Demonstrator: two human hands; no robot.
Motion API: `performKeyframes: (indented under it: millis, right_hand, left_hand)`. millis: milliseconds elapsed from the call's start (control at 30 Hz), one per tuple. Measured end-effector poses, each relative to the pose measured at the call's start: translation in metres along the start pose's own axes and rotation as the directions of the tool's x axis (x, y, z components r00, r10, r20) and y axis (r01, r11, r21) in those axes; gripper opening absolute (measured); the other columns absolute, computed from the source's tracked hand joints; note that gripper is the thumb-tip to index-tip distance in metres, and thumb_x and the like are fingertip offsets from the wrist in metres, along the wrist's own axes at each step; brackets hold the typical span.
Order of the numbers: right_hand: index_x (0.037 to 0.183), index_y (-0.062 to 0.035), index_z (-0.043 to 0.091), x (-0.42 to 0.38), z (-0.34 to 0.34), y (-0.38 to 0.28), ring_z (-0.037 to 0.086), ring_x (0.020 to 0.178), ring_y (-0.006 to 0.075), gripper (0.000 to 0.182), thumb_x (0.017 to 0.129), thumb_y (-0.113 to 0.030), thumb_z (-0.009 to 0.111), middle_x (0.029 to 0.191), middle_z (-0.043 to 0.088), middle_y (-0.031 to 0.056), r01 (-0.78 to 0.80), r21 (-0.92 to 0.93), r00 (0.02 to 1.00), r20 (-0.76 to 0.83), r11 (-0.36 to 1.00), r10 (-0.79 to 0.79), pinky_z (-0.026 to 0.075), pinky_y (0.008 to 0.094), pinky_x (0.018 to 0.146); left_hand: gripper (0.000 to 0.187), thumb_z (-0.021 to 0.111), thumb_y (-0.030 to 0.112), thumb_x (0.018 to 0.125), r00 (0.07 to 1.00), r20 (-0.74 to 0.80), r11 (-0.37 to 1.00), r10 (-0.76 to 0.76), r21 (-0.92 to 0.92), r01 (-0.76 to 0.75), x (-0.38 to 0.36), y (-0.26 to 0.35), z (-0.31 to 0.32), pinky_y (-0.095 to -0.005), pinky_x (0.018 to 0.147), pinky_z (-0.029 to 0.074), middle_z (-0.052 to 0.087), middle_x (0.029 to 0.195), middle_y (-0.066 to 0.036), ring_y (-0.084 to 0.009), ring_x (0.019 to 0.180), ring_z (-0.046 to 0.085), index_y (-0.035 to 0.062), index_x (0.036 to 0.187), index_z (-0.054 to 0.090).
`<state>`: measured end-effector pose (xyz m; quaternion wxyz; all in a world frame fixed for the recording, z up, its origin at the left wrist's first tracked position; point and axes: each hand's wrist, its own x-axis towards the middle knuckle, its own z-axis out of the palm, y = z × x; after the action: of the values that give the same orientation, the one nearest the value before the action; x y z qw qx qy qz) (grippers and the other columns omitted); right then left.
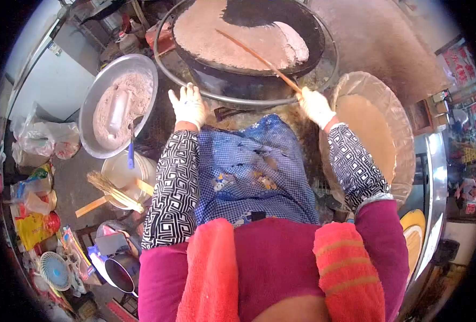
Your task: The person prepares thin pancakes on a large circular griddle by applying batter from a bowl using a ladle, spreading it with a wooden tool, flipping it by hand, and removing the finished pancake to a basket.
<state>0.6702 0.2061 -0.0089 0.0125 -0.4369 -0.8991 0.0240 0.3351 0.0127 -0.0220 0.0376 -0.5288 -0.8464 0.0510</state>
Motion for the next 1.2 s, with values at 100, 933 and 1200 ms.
performKeyframes:
  millis: [100, 933, 1200]
  right_hand:
    - [0.095, -0.0031, 0.062, 0.016, 0.02, 0.031, 0.067, 0.083, 0.0437, 0.034, 0.098, -0.034, 0.05, 0.085, 0.068, 0.0256, -0.28, 0.159, 0.954, -0.065, 0.947, 0.293, 0.053, 0.0532, 0.075]
    - [0.094, -0.0021, 0.059, 0.003, 0.001, 0.02, 0.067, 0.073, 0.0432, 0.029, 0.098, -0.029, 0.049, 0.078, 0.067, 0.023, 0.006, 0.17, 0.982, -0.186, 0.985, 0.026, 0.053, 0.0526, 0.067]
    - [0.096, -0.0022, 0.062, 0.021, -0.007, 0.037, 0.069, 0.08, 0.0382, 0.027, 0.098, -0.026, 0.049, 0.084, 0.069, 0.0215, -0.218, 0.15, 0.962, -0.133, 0.964, 0.238, 0.055, 0.0492, 0.073]
  left_hand:
    - [0.063, 0.051, 0.039, 0.092, 1.0, 0.002, 1.0, -0.008, 0.022, 0.008, 0.007, -0.012, 0.0, -0.0629, 0.118, 0.009, 0.037, 0.156, -0.011, -0.0272, 0.144, 0.032, 0.0052, 0.145, 0.044]
    - [0.064, 0.052, 0.04, 0.09, 0.984, -0.093, 0.987, 0.154, -0.037, -0.157, -0.025, 0.043, 0.0, -0.0632, 0.118, 0.008, 0.044, 0.151, -0.015, -0.0303, 0.143, 0.035, 0.004, 0.144, 0.045]
    - [0.063, 0.056, 0.041, 0.089, 0.996, -0.057, 0.997, 0.075, 0.0, -0.075, -0.012, 0.019, -0.008, -0.0645, 0.117, 0.009, 0.046, 0.149, -0.013, -0.0292, 0.142, 0.036, 0.0047, 0.14, 0.05]
